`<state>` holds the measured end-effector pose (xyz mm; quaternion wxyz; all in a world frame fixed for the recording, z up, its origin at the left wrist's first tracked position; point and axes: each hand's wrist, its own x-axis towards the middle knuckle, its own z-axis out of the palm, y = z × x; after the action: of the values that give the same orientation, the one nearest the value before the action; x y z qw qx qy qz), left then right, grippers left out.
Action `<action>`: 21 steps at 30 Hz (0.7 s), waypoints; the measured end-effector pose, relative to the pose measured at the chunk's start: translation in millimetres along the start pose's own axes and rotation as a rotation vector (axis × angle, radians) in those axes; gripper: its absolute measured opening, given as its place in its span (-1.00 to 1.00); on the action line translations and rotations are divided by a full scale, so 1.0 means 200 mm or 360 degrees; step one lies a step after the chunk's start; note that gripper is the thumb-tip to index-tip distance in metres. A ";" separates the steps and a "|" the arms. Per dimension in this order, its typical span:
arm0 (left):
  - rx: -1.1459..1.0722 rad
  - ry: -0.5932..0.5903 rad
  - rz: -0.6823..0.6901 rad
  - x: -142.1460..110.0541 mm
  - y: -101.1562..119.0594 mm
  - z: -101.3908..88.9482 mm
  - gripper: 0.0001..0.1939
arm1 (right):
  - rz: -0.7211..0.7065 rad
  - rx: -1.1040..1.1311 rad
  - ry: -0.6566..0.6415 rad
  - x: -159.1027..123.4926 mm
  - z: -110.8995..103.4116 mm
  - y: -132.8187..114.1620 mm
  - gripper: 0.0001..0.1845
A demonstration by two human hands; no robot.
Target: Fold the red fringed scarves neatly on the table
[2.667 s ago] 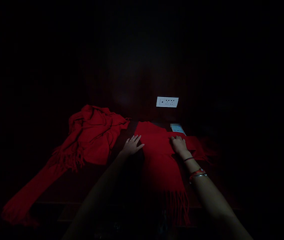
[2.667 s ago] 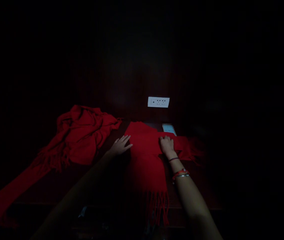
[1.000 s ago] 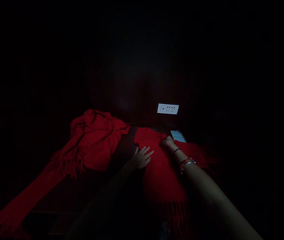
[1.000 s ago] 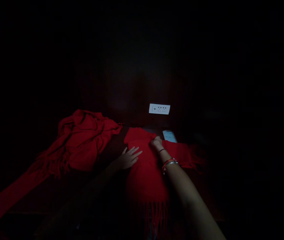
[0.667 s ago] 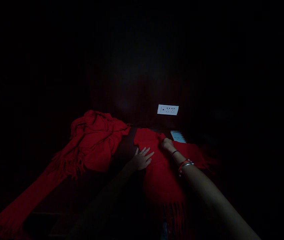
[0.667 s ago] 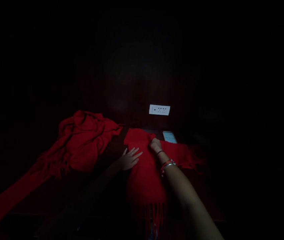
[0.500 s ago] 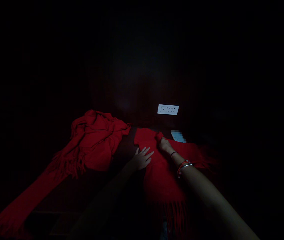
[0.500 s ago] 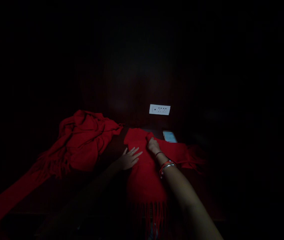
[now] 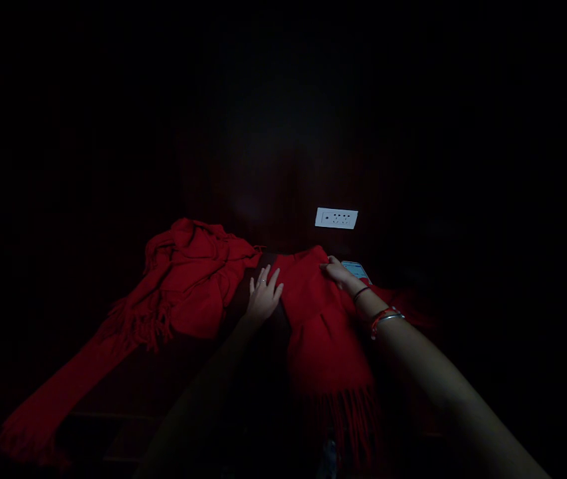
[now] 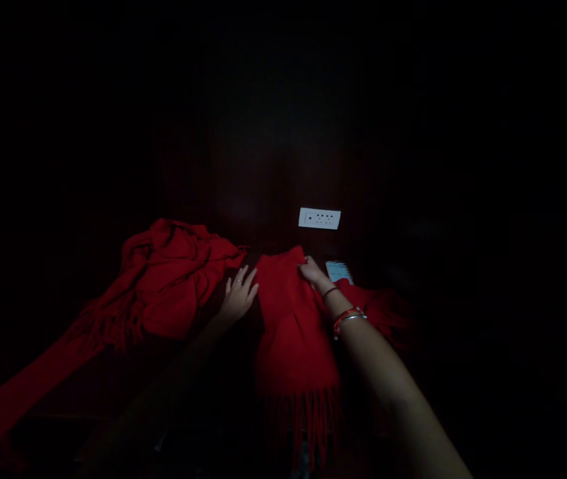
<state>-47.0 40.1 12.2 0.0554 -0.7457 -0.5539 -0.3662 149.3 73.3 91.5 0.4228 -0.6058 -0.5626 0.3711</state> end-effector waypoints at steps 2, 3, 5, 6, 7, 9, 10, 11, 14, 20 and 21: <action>-0.0145 0.0149 -0.0237 0.02 -0.04 0.00 -0.56 | 0.0042 0.0204 -0.0023 -0.01 -0.01 -0.09 -0.84; -0.0236 0.0201 -0.0338 0.03 -0.06 0.01 -0.56 | 0.0056 0.0317 -0.0028 -0.01 -0.02 -0.14 -0.83; -0.0423 0.0268 -0.0490 0.05 -0.09 0.02 -0.58 | 0.0072 0.0475 -0.0018 -0.01 -0.05 -0.26 -0.81; -0.0507 0.0286 -0.0544 0.06 -0.10 0.02 -0.59 | 0.0069 0.0496 -0.0008 -0.01 -0.07 -0.32 -0.81; -0.0582 0.0294 -0.0585 0.06 -0.11 0.03 -0.61 | 0.0063 0.0493 0.0000 -0.01 -0.10 -0.38 -0.81; -0.0692 0.0280 -0.0623 0.06 -0.11 0.04 -0.65 | 0.0014 0.0462 -0.0005 -0.01 -0.16 -0.50 -0.83; -0.0730 0.0260 -0.0621 0.05 -0.10 0.04 -0.68 | -0.0031 0.0438 -0.0011 -0.01 -0.20 -0.56 -0.83; -0.0764 0.0224 -0.0607 0.05 -0.09 0.05 -0.70 | -0.0093 0.0410 -0.0016 -0.01 -0.24 -0.62 -0.84; -0.0861 0.0037 -0.0502 0.03 -0.03 0.10 -0.75 | -0.0258 0.0322 0.0019 -0.03 -0.41 -0.75 -0.85; -0.0884 -0.0381 -0.0167 0.07 0.17 0.25 -0.78 | -0.0288 0.0186 0.0138 -0.15 -0.79 -0.75 -0.85; -0.0837 -0.0420 -0.0149 0.08 0.21 0.27 -0.78 | -0.0250 0.0184 0.0160 -0.17 -0.84 -0.69 -0.85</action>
<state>17.3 62.5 -3.2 -0.2291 -0.7493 -0.4762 -0.3992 249.8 25.0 281.1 0.5126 -0.5522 -0.5642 0.3377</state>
